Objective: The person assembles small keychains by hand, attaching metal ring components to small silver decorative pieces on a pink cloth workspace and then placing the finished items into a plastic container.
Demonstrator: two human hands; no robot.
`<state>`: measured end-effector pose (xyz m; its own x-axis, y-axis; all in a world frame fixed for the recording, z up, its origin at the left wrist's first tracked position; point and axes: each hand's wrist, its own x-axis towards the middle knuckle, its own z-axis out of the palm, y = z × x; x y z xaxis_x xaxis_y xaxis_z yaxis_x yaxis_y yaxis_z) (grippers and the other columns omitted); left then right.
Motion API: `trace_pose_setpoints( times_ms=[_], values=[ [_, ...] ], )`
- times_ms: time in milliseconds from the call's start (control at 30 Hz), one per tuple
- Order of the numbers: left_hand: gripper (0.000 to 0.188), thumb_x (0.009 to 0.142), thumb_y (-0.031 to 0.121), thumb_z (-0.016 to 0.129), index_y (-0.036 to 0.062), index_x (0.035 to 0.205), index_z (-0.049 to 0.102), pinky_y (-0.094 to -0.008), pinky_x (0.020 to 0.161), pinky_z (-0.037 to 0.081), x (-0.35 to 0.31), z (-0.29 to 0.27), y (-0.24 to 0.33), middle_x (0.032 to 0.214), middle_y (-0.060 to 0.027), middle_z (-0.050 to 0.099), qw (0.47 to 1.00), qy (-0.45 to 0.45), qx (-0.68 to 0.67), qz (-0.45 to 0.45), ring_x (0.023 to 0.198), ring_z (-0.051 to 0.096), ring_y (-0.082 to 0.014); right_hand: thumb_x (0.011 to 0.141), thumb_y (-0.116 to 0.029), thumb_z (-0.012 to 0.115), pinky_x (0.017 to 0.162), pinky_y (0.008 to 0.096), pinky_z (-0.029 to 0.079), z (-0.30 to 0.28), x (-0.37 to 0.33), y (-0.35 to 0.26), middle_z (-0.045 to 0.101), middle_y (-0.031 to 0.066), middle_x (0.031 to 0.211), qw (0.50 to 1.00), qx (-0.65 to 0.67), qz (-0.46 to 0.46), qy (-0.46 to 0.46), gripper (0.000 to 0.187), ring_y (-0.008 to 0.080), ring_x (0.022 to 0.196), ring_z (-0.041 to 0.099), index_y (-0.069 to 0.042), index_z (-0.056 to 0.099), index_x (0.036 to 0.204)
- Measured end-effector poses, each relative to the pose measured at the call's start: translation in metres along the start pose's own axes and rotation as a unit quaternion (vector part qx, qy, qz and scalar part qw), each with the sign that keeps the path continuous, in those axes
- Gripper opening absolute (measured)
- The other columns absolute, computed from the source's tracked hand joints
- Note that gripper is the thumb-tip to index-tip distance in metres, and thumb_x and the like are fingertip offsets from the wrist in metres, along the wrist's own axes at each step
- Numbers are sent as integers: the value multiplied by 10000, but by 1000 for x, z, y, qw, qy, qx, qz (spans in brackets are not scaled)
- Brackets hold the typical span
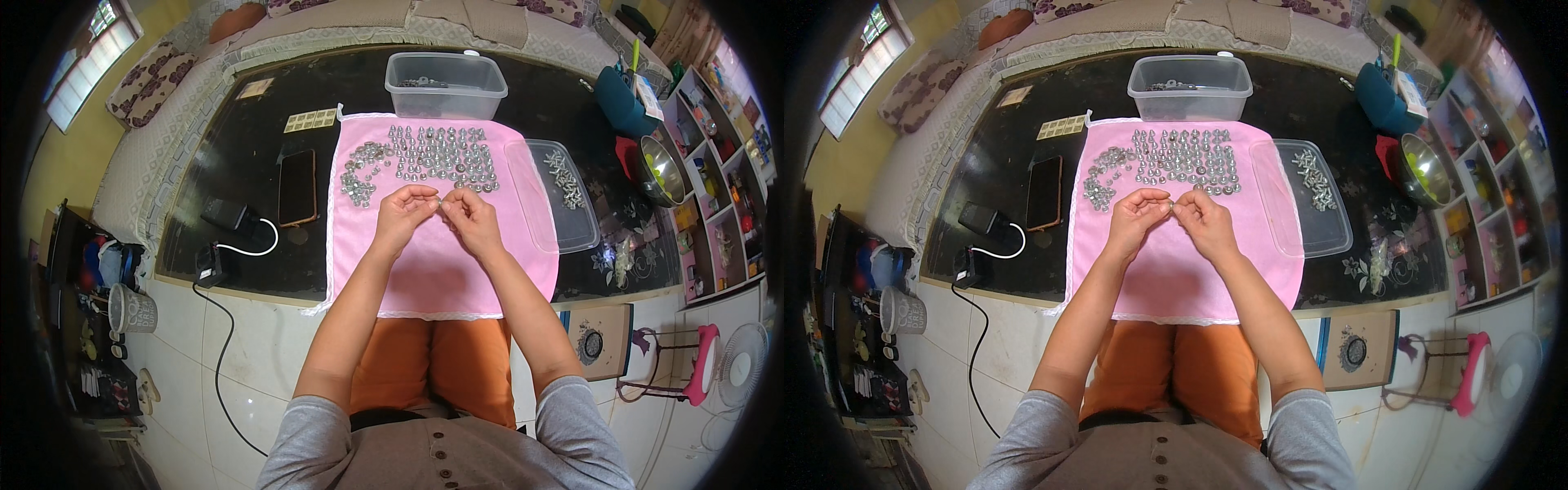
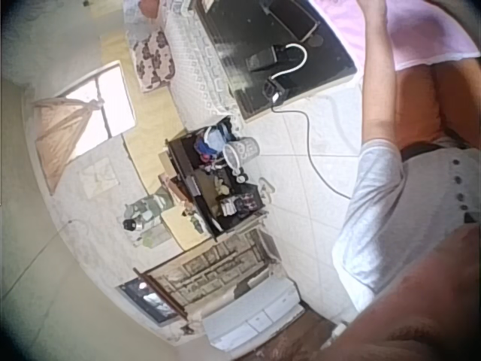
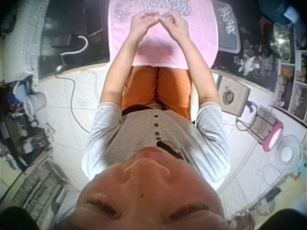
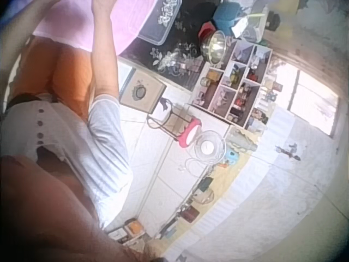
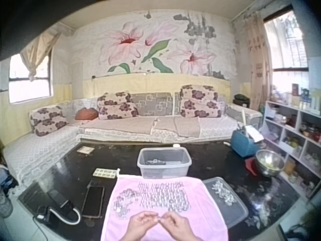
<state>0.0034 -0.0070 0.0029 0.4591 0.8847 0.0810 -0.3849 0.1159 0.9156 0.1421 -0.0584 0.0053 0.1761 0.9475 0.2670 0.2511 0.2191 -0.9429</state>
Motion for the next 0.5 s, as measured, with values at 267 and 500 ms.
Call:
trace_pose_setpoints(
  times_ms=[267, 500],
  values=[
    [190, 745, -23, 575, -33, 930, 536, -218, 709, 486, 0, -1, -1, 818, -84, 588, 1000, 2, -2, -1, 752, 574, -116, 778, -107, 569, 463, 195, 378, 1, 0, -7, 523, 11, 576, 999, -30, -30, 10, 95, 53, 504, 471, -29, 516, 789],
    [185, 749, -24, 569, -35, 930, 535, -218, 704, 487, 0, 0, 0, 819, -86, 588, 1000, 1, -2, 3, 750, 577, -119, 765, -98, 584, 464, 191, 373, 2, 0, -1, 517, 8, 572, 1000, 20, 2, 7, 103, 47, 508, 457, -28, 518, 802]
  ],
)
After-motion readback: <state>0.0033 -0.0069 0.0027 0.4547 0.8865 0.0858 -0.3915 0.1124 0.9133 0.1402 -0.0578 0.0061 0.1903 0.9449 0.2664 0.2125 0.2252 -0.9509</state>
